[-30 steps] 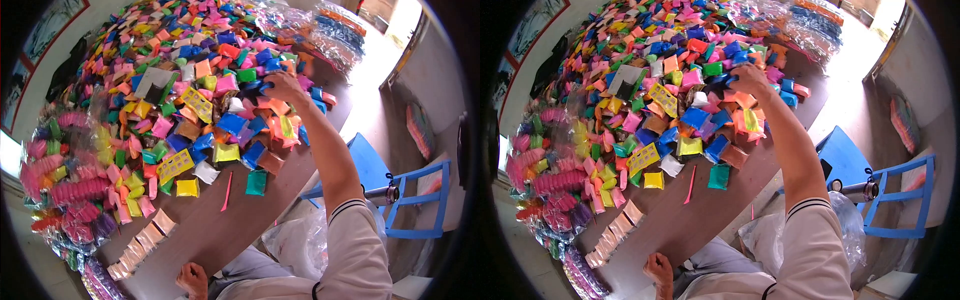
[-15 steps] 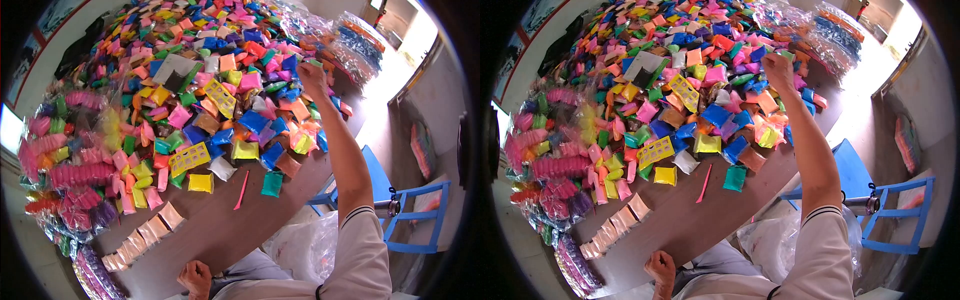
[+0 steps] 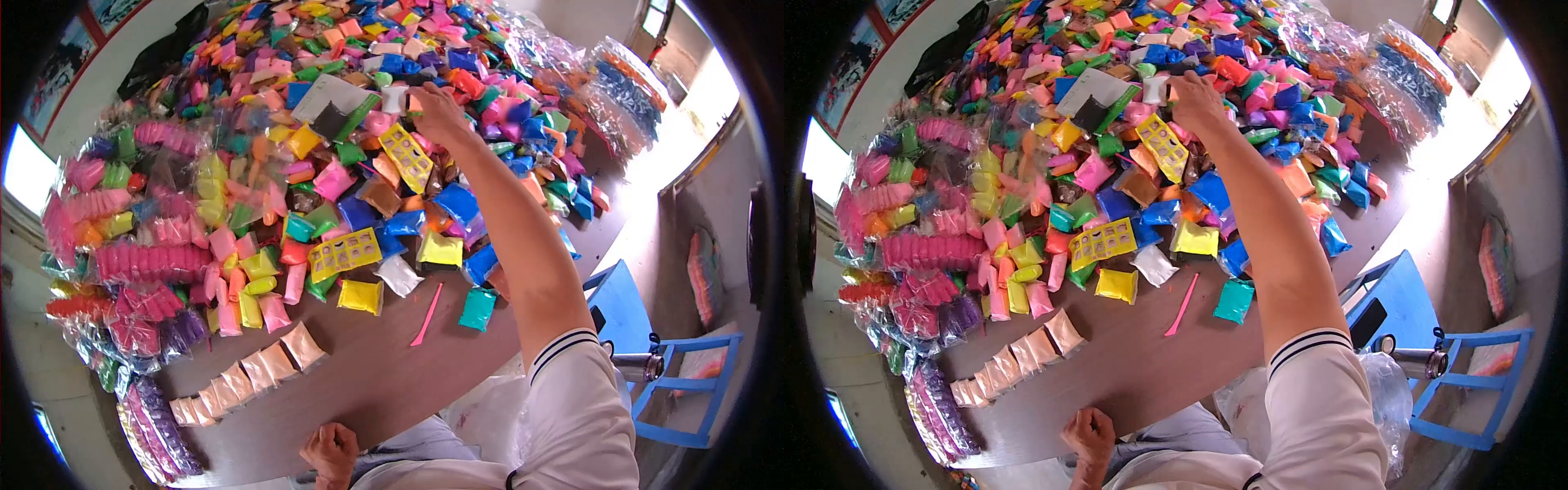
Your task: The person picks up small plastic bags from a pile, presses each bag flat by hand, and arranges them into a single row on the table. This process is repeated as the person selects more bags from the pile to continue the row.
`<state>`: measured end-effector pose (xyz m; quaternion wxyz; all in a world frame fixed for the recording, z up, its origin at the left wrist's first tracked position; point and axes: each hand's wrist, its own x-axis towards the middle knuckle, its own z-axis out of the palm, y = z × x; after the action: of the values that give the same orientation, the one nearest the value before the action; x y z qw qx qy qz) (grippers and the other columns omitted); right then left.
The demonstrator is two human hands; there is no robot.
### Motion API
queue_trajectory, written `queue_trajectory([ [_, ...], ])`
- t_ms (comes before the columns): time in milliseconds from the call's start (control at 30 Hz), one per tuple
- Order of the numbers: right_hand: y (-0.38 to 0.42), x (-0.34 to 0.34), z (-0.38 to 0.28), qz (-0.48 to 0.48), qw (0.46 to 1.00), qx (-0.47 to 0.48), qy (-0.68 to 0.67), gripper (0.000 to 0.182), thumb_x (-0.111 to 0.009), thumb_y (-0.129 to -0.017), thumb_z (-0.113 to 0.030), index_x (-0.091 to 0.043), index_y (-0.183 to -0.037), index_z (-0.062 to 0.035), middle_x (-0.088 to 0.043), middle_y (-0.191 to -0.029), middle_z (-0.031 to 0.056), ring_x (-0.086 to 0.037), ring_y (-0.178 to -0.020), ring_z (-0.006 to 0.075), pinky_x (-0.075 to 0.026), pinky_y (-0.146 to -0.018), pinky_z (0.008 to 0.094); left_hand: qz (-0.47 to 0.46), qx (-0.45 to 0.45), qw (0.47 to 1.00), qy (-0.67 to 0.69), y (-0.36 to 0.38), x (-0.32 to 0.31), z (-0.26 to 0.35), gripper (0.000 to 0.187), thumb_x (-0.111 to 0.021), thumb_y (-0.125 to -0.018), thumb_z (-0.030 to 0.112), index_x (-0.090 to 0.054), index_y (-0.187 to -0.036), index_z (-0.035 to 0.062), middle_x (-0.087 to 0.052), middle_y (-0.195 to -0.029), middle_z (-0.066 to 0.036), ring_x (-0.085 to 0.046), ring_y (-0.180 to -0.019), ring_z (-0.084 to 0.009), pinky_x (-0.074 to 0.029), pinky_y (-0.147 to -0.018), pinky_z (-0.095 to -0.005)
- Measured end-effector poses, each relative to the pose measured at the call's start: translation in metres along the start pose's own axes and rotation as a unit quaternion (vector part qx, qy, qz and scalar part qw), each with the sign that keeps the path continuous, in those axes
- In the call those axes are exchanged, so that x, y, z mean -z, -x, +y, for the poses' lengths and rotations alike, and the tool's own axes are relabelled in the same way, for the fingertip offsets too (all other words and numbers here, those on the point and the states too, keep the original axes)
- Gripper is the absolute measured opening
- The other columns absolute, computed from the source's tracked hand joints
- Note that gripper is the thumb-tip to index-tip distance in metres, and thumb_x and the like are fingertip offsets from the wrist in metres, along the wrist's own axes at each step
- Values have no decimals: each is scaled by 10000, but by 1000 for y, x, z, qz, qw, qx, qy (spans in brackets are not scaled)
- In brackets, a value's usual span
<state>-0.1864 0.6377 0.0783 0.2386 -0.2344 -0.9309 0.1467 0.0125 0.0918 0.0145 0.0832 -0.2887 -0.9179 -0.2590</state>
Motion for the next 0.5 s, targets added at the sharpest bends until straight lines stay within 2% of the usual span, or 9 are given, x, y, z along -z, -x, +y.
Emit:
queue_trajectory([
  [67, 1, -2, 8, 40, 999, 24, 6, 501, -646, -770, -90, -623, -1265, -165, -567, -1357, 113, -545, -1198, 333, -431, -1025, 418, -4, 7, 1000, -8, 1, -1, -2, 107, -614, -751, 48, -559, -664, 77, -537, -561, -105, -533, -462, -306, -409, -449, -391],
  [133, -8, -14, 31, 97, 993, 38, -59, 440, -625, -789, -79, -652, -1223, -145, -668, -1207, 126, -612, -1106, 333, -481, -965, 412, -9, 15, 1000, -12, 2, -1, -3, 109, -614, -749, 48, -560, -659, 78, -543, -564, -103, -535, -462, -304, -415, -451, -385],
  [167, -5, 1, 19, 94, 987, -28, -127, 373, -609, -803, -67, -683, -1165, -123, -730, -1030, 115, -670, -993, 331, -527, -877, 416, -9, 16, 1000, -5, 1, 0, -1, 111, -615, -747, 47, -561, -655, 77, -546, -564, -102, -538, -463, -305, -420, -452, -385],
  [200, -1, 6, 20, 95, 987, -28, -123, 373, -609, -803, -67, -683, -1165, -123, -730, -1030, 115, -670, -993, 331, -527, -877, 416, -8, 17, 1000, 4, 1, -1, 0, 113, -617, -746, 47, -562, -651, 76, -549, -565, -101, -541, -465, -306, -425, -454, -385],
  [267, 5, 15, 25, 189, 966, -39, -171, 343, -587, -812, -45, -692, -1132, -108, -741, -953, 108, -695, -934, 323, -545, -814, 421, -9, 18, 1000, 3, 2, -2, 0, 117, -619, -745, 46, -561, -647, 73, -549, -564, -102, -545, -467, -308, -428, -458, -390],
  [300, 7, 17, 28, 206, 963, -88, -148, 315, -579, -802, -38, -707, -1080, -113, -728, -1009, 129, -676, -975, 324, -526, -849, 424, -11, 19, 1000, -1, 2, -1, 0, 120, -621, -744, 44, -560, -644, 71, -549, -564, -103, -548, -470, -309, -431, -463, -394],
  [333, 9, 21, 32, 207, 963, -89, -148, 315, -579, -802, -38, -707, -1080, -113, -728, -1009, 129, -676, -975, 324, -526, -849, 424, -11, 18, 1000, -1, 2, -1, 0, 120, -621, -744, 44, -560, -644, 71, -549, -564, -103, -548, -470, -309, -431, -463, -394],
  [433, 18, 32, 32, 225, 971, -76, -30, 301, -584, -783, -45, -701, -1057, -82, -709, -1043, 148, -650, -1016, 325, -496, -898, 436, -11, 14, 1000, -5, 0, 1, 1, 119, -628, -746, 47, -563, -649, 68, -552, -568, -108, -551, -472, -311, -432, -467, -399],
  [500, 22, 34, 21, 323, 944, 4, 72, 297, -598, -768, -65, -693, -1048, -46, -694, -1051, 155, -624, -1046, 337, -465, -940, 446, -19, 13, 1000, -6, 1, 2, 1, 120, -630, -750, 50, -564, -652, 68, -557, -574, -115, -557, -478, -313, -435, -470, -401],
])
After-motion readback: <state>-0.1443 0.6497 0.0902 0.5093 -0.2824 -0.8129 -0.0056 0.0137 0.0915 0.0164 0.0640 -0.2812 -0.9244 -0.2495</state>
